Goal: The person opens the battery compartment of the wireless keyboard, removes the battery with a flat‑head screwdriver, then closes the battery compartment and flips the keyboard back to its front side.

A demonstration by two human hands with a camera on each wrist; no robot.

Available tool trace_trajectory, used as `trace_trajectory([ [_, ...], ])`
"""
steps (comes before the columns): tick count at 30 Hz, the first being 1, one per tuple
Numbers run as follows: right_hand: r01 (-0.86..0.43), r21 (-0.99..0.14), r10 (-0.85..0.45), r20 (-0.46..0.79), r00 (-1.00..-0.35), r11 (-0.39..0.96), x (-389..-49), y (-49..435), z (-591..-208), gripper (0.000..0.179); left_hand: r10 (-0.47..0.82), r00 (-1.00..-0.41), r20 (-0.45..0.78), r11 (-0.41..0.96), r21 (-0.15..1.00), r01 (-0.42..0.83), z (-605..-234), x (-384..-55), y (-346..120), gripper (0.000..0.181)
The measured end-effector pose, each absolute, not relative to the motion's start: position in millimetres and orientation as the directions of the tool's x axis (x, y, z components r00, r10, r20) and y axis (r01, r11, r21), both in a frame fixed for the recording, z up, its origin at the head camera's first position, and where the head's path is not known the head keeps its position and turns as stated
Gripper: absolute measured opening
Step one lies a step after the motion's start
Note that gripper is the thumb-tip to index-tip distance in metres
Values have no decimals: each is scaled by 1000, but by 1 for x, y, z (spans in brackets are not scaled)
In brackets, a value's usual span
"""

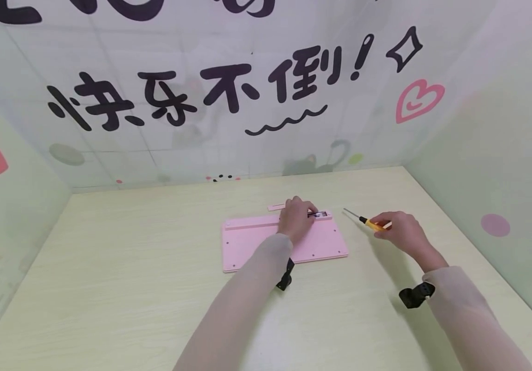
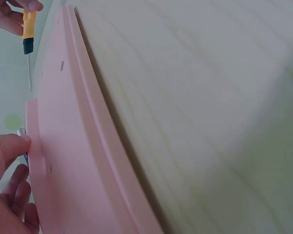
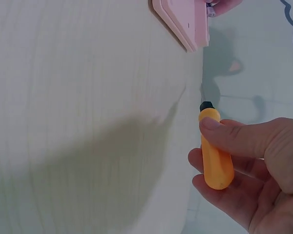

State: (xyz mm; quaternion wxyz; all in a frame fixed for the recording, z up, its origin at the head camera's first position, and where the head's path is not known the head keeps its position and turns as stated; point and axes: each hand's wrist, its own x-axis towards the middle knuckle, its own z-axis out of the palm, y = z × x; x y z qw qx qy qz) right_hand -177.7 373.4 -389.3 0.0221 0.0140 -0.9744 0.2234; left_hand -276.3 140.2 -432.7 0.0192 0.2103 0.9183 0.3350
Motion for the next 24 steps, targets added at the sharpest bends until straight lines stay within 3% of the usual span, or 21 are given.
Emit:
trace_trajectory([
  [24, 85, -446, 110, 29, -994, 891, -180, 366, -406, 31, 391, -914, 112, 692, 619, 372, -432, -273, 146, 10],
])
